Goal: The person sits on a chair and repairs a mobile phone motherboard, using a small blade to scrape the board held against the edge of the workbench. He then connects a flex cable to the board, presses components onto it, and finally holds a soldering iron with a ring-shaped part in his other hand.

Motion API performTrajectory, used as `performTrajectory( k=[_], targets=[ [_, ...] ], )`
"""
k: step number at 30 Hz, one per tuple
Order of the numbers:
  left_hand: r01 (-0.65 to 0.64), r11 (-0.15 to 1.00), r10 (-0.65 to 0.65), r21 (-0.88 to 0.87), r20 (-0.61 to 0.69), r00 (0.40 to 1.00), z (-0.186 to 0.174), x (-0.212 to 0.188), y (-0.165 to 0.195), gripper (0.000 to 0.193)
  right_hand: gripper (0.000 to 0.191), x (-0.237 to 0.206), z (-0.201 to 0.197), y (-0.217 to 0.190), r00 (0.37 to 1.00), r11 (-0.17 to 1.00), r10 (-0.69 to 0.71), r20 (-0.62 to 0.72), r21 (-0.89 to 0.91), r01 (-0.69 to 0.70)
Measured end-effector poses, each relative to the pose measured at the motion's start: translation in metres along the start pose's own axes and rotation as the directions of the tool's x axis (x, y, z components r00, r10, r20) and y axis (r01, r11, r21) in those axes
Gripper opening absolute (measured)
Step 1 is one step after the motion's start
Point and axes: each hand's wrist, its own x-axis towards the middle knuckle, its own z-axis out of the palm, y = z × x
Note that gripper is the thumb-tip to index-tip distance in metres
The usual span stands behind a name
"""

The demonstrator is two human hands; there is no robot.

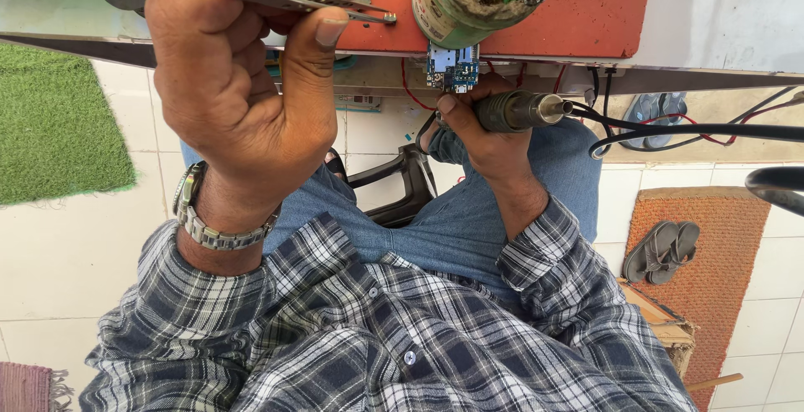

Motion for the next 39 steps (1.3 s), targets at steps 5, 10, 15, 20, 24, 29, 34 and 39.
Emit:
performTrajectory(
  k=[5,10,15,20,24,29,34,39],
  targets=[
    [-0.012,1.0,0.012,-0.003,0.021,1.0,0.0,0.0,-0.001,0.034,0.012,-0.001,0.0,0.002,1.0,1.0,-0.001,0.002,-0.017,0.001],
    [-0.002,1.0,0.001,0.009,0.024,1.0,-0.001,-0.001,-0.001,0.033,0.013,0.0,0.0,0.003,1.0,1.0,-0.01,-0.01,-0.007,0.01],
    [-0.003,1.0,0.003,0.013,0.029,1.0,-0.001,-0.001,-0.002,0.035,0.014,0.0,-0.002,0.004,1.0,1.0,0.01,0.009,0.001,-0.01],
    [0.001,1.0,-0.002,0.019,0.043,0.999,-0.001,-0.002,-0.001,0.034,0.016,-0.001,-0.002,0.007,1.0,0.998,0.02,-0.007,0.065,-0.019],
    [0.0,1.0,-0.001,0.022,0.044,0.999,-0.002,-0.002,-0.002,0.033,0.016,-0.002,-0.004,0.009,1.0,1.0,-0.001,0.008,-0.012,0.002],
    [-0.003,1.0,0.002,0.026,0.037,0.999,-0.001,-0.003,-0.003,0.035,0.014,-0.002,-0.005,0.011,1.0,1.0,0.016,0.008,-0.014,-0.016],
    [-0.005,0.999,0.004,0.039,0.044,0.999,-0.002,-0.003,-0.002,0.034,0.015,-0.002,-0.004,0.009,1.0,0.999,0.003,-0.007,-0.034,-0.004],
    [-0.036,0.997,0.031,0.072,0.066,0.997,-0.004,-0.001,-0.004,0.035,0.016,-0.002,-0.004,0.007,1.0,0.999,0.008,-0.001,-0.047,-0.008]
  ],
)
